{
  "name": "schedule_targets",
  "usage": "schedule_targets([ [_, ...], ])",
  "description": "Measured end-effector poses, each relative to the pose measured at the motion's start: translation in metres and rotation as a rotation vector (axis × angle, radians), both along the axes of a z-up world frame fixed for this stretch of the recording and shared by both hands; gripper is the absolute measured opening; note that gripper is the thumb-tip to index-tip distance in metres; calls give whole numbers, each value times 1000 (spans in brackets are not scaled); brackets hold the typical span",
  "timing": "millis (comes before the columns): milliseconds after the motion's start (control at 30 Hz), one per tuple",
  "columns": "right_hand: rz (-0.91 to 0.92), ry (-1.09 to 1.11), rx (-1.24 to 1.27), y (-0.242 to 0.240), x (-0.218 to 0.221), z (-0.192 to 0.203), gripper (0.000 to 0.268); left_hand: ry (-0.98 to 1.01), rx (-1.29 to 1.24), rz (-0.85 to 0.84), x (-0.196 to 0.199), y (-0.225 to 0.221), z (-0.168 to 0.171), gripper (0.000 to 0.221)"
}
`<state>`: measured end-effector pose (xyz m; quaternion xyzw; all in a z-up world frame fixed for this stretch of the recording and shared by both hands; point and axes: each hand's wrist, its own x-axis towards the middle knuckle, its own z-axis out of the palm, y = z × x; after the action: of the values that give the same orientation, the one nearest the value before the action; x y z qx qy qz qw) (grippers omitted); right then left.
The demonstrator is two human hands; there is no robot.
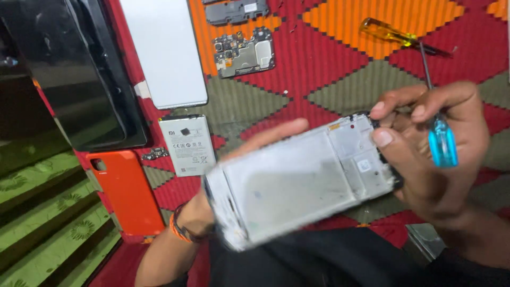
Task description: The person disassembles a mobile phone to clean the internal chassis and remove modular components.
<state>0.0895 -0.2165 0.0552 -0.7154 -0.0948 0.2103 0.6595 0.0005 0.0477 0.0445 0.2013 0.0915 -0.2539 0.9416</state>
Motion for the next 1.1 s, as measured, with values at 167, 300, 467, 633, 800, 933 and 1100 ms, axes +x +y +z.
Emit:
schedule_targets([
  [167, -134, 124, 49, 5, -13, -3, 36, -402, 576, 68, 3, -40, 5, 103],
  [300, 11, 54, 45, 8, -12, -11, 34, -342, 542, 107, -14, -39, -18, 95],
  [467, 231, -282, -278, -19, -10, -31, 15, -48, 344, 22, 5, -22, -16, 101],
  [633, 268, -184, -292, -25, -5, -62, 21, -224, 571, 70, -7, -29, -60, 94],
  [800, 371, -216, -70, -15, 9, -81, 23, 40, 352, 96, 3, -32, -69, 117],
  [933, 409, -270, -34, -37, 1, -96, 24, 13, 406, 70, 6, -33, -73, 127],
  [1100, 490, -369, -43, -24, 16, -99, 20, -81, 465, 40, 4, -26, -67, 114],
])
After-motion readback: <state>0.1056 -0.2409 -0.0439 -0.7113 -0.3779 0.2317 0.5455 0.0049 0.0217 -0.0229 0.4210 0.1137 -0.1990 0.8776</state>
